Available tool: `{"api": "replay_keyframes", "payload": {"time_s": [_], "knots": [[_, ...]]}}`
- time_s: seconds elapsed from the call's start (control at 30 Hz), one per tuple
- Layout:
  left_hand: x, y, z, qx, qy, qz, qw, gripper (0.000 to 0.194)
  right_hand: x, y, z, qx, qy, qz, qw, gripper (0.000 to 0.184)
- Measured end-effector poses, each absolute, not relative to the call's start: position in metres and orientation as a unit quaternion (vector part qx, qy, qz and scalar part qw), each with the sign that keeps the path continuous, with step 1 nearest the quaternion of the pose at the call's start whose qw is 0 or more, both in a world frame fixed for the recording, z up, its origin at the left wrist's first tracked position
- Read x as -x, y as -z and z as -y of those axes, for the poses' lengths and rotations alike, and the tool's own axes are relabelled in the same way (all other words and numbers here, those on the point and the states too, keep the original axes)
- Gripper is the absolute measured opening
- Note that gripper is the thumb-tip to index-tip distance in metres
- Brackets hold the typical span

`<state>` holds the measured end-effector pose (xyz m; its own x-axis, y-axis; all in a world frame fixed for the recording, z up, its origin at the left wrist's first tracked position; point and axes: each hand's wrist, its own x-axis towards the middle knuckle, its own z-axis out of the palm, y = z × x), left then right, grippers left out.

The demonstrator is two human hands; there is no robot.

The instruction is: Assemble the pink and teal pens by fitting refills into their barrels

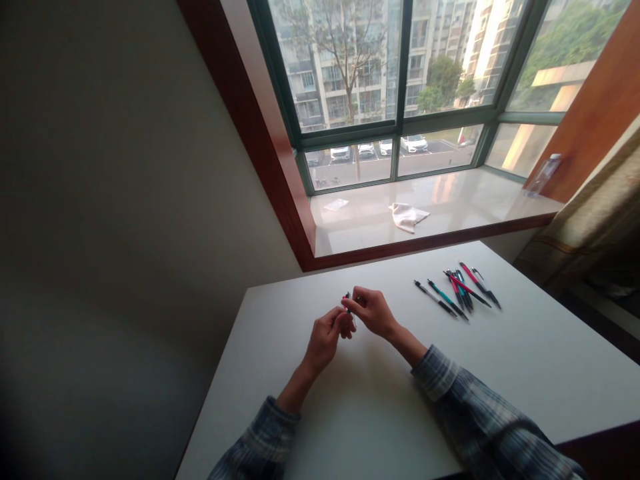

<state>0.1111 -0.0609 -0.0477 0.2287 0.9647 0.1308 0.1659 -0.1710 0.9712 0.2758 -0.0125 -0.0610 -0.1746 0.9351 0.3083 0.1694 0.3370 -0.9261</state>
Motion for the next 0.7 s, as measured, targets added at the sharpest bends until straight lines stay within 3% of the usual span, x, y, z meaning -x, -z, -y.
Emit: {"api": "replay_keyframes", "payload": {"time_s": [0.2, 0.4, 0.7], "knots": [[-0.106, 0.051, 0.053, -0.603, -0.471, -0.436, 0.473, 0.044, -0.281, 0.052, 0.008, 0.346, -0.462, 0.635, 0.513, 0.029], [-0.105, 0.054, 0.05, -0.587, -0.48, -0.426, 0.493, 0.04, -0.281, 0.051, 0.009, 0.304, -0.567, 0.588, 0.491, 0.037], [-0.106, 0.057, 0.051, -0.571, -0.479, -0.429, 0.511, 0.045, -0.28, 0.05, 0.009, 0.303, -0.559, 0.572, 0.518, 0.051]]}}
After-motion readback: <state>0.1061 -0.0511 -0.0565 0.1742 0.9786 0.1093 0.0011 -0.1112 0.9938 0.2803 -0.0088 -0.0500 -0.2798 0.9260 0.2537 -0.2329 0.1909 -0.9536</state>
